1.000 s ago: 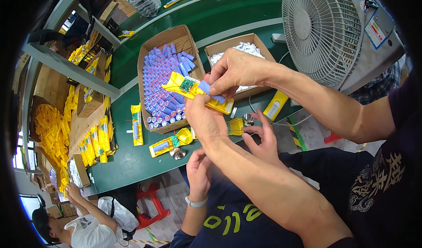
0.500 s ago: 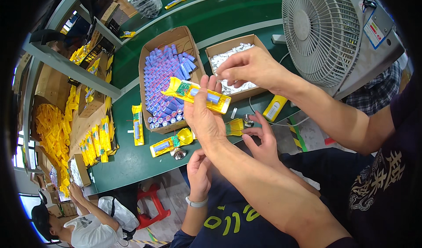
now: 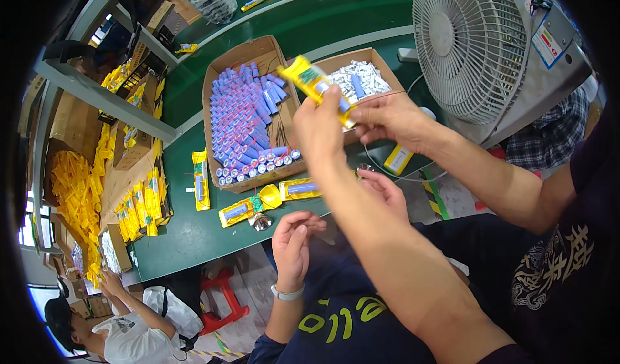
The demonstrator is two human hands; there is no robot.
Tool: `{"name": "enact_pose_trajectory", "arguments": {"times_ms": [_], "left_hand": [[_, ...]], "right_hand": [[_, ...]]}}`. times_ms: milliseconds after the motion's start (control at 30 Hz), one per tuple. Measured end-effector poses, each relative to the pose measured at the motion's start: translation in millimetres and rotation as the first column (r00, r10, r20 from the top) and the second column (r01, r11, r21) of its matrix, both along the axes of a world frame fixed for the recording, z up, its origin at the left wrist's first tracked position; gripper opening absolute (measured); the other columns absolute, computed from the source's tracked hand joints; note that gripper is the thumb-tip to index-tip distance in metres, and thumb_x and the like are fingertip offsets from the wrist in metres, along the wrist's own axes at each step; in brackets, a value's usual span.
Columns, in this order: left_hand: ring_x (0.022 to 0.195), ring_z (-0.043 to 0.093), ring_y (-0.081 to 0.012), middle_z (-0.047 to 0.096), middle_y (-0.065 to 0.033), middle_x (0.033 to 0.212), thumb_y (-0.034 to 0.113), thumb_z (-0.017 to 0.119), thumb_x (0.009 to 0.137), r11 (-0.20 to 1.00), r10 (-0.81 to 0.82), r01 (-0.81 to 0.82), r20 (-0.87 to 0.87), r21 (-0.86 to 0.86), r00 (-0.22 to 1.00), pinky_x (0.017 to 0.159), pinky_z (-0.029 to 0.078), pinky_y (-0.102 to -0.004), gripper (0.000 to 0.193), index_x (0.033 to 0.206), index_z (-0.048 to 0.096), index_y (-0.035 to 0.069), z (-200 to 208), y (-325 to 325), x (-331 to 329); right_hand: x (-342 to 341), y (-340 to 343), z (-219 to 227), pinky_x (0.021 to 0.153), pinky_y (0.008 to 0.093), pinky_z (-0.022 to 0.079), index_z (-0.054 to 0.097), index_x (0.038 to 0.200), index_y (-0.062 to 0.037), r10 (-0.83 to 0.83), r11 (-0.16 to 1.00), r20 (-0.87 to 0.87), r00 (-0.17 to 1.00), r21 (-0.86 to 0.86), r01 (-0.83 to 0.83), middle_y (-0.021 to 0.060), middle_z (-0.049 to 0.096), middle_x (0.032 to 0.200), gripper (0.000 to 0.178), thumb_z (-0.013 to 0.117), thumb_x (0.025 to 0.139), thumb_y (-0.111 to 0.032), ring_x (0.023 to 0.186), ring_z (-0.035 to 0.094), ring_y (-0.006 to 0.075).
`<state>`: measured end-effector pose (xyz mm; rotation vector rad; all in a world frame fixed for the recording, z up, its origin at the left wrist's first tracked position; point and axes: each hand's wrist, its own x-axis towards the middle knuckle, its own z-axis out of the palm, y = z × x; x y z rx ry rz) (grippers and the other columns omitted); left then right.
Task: The person tests an assembled flashlight, then fits circuit boards and batteries into yellow flashlight casings to assemble flashlights, working with a coworker to position the components inside the housing.
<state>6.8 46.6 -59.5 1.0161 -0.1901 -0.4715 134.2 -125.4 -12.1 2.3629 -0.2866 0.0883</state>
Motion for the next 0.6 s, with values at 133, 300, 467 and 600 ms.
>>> {"name": "enact_pose_trajectory", "arguments": {"times_ms": [133,300,467,600], "left_hand": [[0.097,0.064,-0.0259,0.063,-0.0176,0.108,0.002,0.049,0.094,0.999,-0.041,0.041,0.011,-0.014,0.999,0.090,0.050,-0.0375,0.023,0.114,0.054,-0.006,11,-15,2],[0.098,0.064,-0.0261,0.063,-0.0177,0.108,0.002,0.049,0.094,0.999,-0.048,0.048,0.026,-0.013,0.999,0.091,0.050,-0.0375,0.023,0.115,0.054,-0.006,15,-19,4],[0.098,0.064,-0.0258,0.063,-0.0174,0.108,0.001,0.049,0.093,1.000,-0.017,0.016,0.060,0.008,0.998,0.091,0.050,-0.0371,0.023,0.115,0.054,-0.006,8,-8,2],[0.099,0.063,-0.0231,0.063,-0.0155,0.109,0.004,0.050,0.095,1.000,-0.024,0.023,0.056,0.005,0.998,0.091,0.049,-0.0347,0.024,0.116,0.054,-0.006,9,-5,6]], "right_hand": [[14,-88,32,0.078,0.0356,0.055,0.075,0.094,-0.0119,0.246,0.962,-0.134,0.960,0.157,-0.224,0.0029,0.070,0.086,0.013,0.067,0.083,-0.011,0.089,0.067,0.0204],[36,-123,-2,0.074,0.0360,0.055,0.074,0.100,-0.0123,0.200,0.954,-0.533,0.822,0.296,-0.041,0.0007,0.072,0.103,0.020,0.074,0.081,-0.014,0.094,0.067,0.0204],[7,-101,-6,0.069,0.0303,0.055,0.076,0.089,-0.0138,0.355,0.889,-0.479,0.803,-0.092,-0.448,-0.0008,0.071,0.087,0.014,0.068,0.078,-0.010,0.086,0.067,0.0155],[-30,-36,56,0.069,0.0331,0.054,0.071,0.086,-0.0025,0.457,0.748,-0.022,0.889,0.550,-0.371,0.0065,0.064,0.085,0.013,0.063,0.081,-0.012,0.085,0.066,0.0216]]}}
